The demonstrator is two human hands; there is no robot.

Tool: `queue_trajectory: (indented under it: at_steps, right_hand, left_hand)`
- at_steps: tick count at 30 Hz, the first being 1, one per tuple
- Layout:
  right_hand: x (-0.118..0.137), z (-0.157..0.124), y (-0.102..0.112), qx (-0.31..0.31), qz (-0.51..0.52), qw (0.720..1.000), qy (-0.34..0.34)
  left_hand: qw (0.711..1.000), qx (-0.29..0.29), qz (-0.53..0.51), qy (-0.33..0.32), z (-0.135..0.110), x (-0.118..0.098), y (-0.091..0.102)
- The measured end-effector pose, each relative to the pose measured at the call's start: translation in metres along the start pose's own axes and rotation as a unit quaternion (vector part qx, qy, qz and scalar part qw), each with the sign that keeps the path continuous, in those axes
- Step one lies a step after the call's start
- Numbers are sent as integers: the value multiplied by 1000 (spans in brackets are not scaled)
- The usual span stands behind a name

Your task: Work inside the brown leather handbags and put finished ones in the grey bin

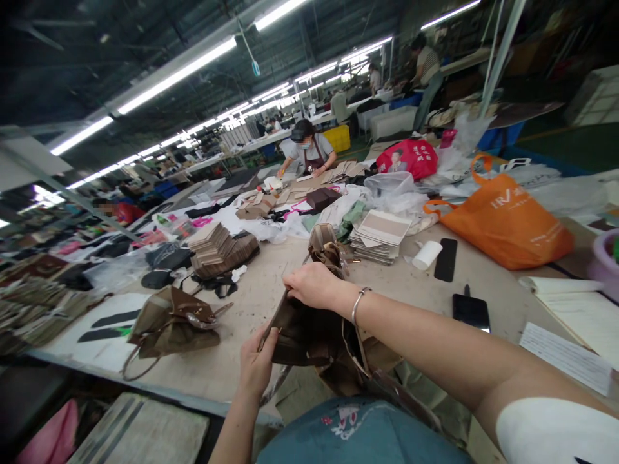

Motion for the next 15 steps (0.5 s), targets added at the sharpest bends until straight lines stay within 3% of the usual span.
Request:
queue_trajectory:
  at_steps: [6, 15]
  right_hand:
    - [-4, -2, -2, -25, 9, 1000, 10]
    - [-4, 2, 3, 10, -7, 999, 40]
  left_hand:
    - [1000, -3, 9, 3, 2, 2, 1]
    - [1000, 5, 15, 2, 4, -5, 4]
Point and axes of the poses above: each hand's wrist, its own z-axis towards the middle knuckle, its own y-axis out of the back of the hand, x = y × z, the point moved 3 cm from there along z, towards the middle knuckle, and after that the axes turned 3 degrees about y, right-handed, at the moved point
